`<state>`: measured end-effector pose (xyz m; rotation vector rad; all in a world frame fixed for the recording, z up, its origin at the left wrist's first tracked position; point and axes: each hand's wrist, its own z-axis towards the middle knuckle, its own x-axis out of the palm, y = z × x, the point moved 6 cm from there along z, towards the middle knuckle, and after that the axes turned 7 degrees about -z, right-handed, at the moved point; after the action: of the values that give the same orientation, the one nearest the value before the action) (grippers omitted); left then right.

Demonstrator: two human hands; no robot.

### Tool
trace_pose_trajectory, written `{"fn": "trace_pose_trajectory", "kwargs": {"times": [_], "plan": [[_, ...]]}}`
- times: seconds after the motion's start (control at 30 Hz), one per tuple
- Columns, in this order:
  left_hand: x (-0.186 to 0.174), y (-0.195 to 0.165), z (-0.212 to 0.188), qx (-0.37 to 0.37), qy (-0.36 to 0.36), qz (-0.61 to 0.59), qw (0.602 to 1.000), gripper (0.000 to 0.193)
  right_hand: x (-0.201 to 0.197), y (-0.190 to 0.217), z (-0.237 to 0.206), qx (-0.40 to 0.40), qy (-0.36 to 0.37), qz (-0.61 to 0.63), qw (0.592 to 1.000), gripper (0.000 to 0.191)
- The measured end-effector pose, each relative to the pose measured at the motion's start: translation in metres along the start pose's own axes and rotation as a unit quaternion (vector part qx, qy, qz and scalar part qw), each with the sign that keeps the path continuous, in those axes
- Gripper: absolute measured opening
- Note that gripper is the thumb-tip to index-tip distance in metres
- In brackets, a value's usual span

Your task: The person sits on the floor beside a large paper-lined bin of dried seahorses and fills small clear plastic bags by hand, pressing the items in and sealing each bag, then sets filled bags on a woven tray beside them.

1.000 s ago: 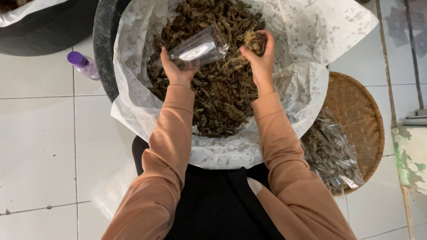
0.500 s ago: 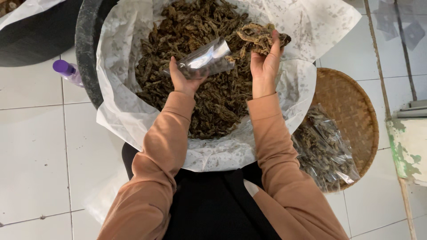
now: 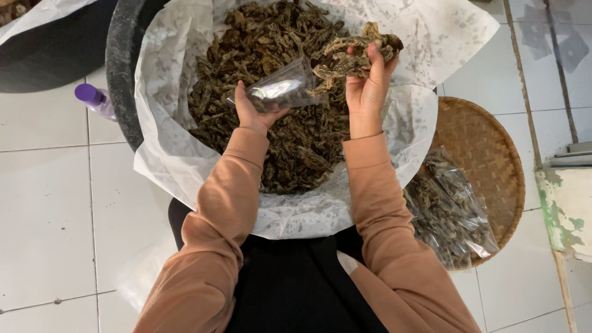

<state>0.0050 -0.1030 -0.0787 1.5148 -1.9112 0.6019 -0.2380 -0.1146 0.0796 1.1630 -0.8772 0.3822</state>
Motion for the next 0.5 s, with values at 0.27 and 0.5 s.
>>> {"fn": "trace_pose_trajectory", "kwargs": {"times": [0.27, 0.5], "plan": [[0.012, 0.014, -0.01, -0.05, 0.097, 0.046, 0.993, 0.086, 0.009, 0.013, -0.007, -0.075, 0.04, -0.063, 0.994, 0.078], [0.009, 0.013, -0.014, -0.023, 0.059, -0.038, 0.997, 0.094, 0.013, 0.008, -0.009, -0.067, 0.08, -0.109, 0.989, 0.071]]}}
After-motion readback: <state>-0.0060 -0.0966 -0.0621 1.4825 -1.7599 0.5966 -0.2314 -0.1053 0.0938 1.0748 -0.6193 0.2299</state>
